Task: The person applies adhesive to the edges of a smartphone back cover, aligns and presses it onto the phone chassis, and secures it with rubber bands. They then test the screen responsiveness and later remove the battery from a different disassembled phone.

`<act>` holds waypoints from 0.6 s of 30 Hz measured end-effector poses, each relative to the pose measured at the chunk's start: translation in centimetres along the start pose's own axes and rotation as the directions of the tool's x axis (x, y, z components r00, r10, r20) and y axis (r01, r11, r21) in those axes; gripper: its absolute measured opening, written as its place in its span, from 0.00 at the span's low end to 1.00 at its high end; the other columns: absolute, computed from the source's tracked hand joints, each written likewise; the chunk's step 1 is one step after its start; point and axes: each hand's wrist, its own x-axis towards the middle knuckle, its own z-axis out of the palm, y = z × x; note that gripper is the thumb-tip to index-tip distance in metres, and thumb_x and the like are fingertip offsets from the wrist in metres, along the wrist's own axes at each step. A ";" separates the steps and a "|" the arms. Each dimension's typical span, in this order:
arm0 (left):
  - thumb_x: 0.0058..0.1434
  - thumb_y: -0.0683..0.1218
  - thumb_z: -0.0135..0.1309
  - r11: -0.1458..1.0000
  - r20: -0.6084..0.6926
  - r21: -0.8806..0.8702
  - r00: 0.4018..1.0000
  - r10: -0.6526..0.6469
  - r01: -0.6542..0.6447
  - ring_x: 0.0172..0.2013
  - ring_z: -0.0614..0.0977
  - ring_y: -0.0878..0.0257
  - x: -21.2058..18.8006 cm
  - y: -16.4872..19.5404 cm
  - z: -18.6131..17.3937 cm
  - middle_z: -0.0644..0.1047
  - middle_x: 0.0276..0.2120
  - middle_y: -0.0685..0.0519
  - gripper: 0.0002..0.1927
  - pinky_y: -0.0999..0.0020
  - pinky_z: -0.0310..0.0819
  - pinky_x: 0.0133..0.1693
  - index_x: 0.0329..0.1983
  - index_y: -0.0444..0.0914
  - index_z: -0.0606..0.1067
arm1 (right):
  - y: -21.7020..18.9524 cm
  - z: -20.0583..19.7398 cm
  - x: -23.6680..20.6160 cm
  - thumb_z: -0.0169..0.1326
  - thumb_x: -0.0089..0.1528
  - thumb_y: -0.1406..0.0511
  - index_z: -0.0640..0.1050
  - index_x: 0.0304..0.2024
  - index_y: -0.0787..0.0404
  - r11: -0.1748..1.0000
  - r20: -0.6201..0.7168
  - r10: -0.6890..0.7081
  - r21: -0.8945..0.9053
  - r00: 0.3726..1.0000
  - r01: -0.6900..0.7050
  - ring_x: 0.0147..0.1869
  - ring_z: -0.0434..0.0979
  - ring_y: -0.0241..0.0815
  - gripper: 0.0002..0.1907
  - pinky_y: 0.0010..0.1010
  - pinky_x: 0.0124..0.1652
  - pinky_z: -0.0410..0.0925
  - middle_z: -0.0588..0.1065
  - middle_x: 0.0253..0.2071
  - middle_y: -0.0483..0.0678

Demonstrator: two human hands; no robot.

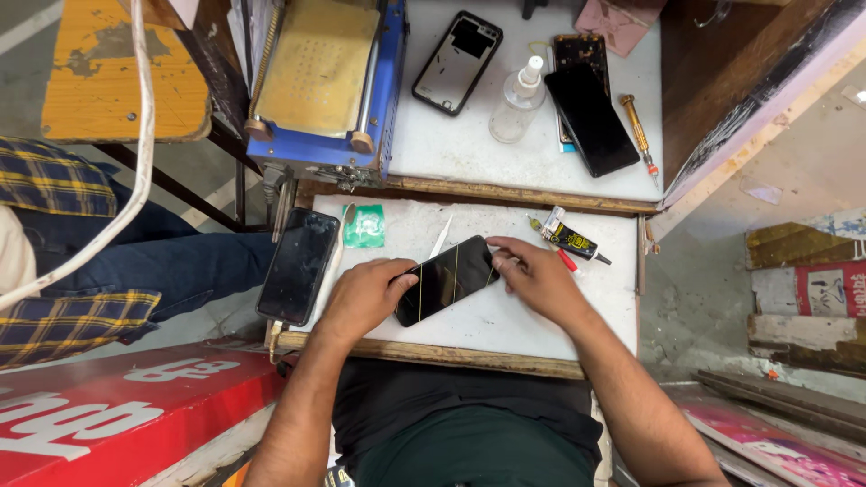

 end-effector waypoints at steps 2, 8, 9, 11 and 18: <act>0.64 0.55 0.56 0.959 0.009 0.280 0.998 -0.056 0.051 0.38 0.84 0.48 0.5 1.7 -1.3 0.81 0.41 0.47 0.16 0.55 0.78 0.39 0.52 0.45 0.80 | -0.1 0.1 0.2 0.58 0.63 0.63 0.78 0.59 0.55 0.988 -0.034 -0.051 -0.147 0.998 0.045 0.27 0.74 0.33 0.21 0.25 0.30 0.69 0.82 0.38 0.45; 0.66 0.52 0.57 0.942 -0.380 0.333 0.907 0.183 -0.051 0.33 0.85 0.49 3.8 6.4 -6.9 0.82 0.37 0.48 0.14 0.54 0.79 0.33 0.49 0.41 0.79 | 0.2 1.3 0.2 0.63 0.61 0.62 0.81 0.53 0.55 0.970 -0.173 -0.136 -0.225 0.975 0.096 0.25 0.74 0.33 0.18 0.25 0.29 0.69 0.82 0.32 0.44; 0.67 0.51 0.57 0.934 -0.427 0.350 0.876 0.223 -0.067 0.33 0.84 0.48 4.8 7.1 -7.8 0.81 0.37 0.47 0.12 0.54 0.79 0.33 0.49 0.42 0.79 | 0.3 1.5 0.2 0.63 0.60 0.61 0.81 0.52 0.56 0.969 -0.188 -0.130 -0.234 0.974 0.084 0.25 0.76 0.32 0.17 0.25 0.29 0.70 0.83 0.32 0.44; 0.68 0.49 0.58 0.919 -0.529 0.376 0.787 0.317 -0.118 0.33 0.83 0.46 7.2 8.2 -9.6 0.81 0.37 0.47 0.09 0.52 0.78 0.34 0.48 0.42 0.79 | 0.3 1.6 0.3 0.63 0.60 0.60 0.82 0.51 0.56 0.964 -0.205 -0.118 -0.259 0.971 0.063 0.25 0.77 0.32 0.17 0.26 0.28 0.70 0.83 0.31 0.44; 0.67 0.44 0.57 0.763 -0.637 0.622 0.454 0.623 -0.174 0.35 0.83 0.44 19.0 11.7 -14.7 0.80 0.35 0.44 0.07 0.50 0.77 0.36 0.44 0.36 0.78 | 0.4 1.8 0.2 0.61 0.62 0.58 0.81 0.50 0.56 0.965 -0.230 -0.106 -0.259 0.967 0.044 0.23 0.77 0.34 0.16 0.27 0.27 0.71 0.82 0.28 0.46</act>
